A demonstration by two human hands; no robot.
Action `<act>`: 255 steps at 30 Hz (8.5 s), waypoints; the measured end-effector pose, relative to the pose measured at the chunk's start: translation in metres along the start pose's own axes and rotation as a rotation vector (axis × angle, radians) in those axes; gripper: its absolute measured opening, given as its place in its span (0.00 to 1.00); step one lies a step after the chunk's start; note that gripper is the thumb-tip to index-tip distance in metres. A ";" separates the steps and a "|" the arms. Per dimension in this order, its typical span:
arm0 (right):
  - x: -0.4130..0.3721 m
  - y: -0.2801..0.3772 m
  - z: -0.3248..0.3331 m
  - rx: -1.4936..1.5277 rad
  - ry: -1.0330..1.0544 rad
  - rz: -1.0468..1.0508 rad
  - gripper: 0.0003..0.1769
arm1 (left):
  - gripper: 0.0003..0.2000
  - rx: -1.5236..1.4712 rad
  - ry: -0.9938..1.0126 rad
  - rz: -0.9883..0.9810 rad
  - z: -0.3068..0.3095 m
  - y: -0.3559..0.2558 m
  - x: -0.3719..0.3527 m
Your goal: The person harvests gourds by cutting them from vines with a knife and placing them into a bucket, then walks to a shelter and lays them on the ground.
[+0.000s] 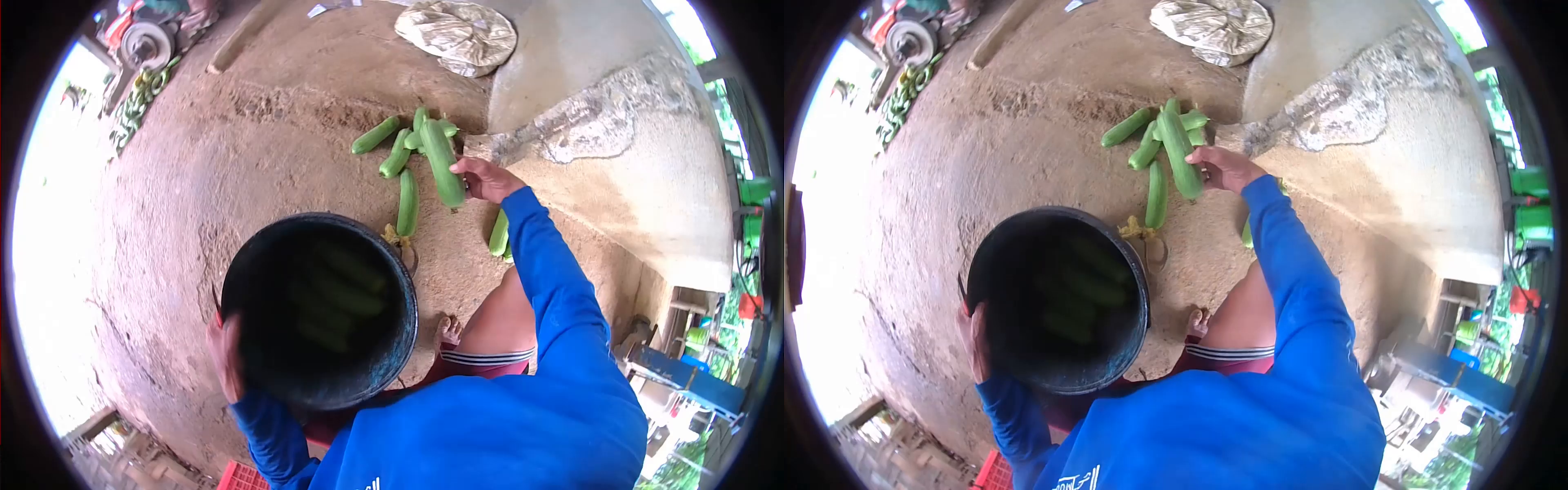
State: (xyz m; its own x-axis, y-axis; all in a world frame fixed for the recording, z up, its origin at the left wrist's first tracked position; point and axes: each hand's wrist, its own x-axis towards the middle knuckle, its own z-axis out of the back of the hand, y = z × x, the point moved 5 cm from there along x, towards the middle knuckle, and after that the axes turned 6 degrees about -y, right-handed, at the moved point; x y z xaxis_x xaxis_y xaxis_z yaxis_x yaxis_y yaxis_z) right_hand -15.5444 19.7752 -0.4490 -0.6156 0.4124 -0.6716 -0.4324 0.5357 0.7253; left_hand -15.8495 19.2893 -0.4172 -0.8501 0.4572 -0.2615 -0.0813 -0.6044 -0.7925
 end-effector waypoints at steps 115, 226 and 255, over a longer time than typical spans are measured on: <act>-0.039 -0.057 -0.350 -0.999 0.782 0.505 0.32 | 0.15 -0.156 -0.006 0.046 -0.006 -0.010 -0.002; -0.166 -0.298 0.328 0.147 -1.032 0.156 0.32 | 0.22 0.064 -0.175 0.082 0.022 0.020 0.006; -0.104 -0.017 0.044 -0.822 -0.145 0.324 0.18 | 0.16 -0.033 -0.093 0.041 -0.004 -0.030 -0.008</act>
State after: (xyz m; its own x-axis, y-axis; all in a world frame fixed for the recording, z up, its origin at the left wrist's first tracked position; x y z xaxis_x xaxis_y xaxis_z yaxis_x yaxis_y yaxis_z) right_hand -15.4438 19.7559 -0.3976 -0.7239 0.5710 -0.3872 -0.6219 -0.2971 0.7246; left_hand -15.8384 19.3066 -0.3932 -0.8971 0.3692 -0.2427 -0.0299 -0.5988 -0.8003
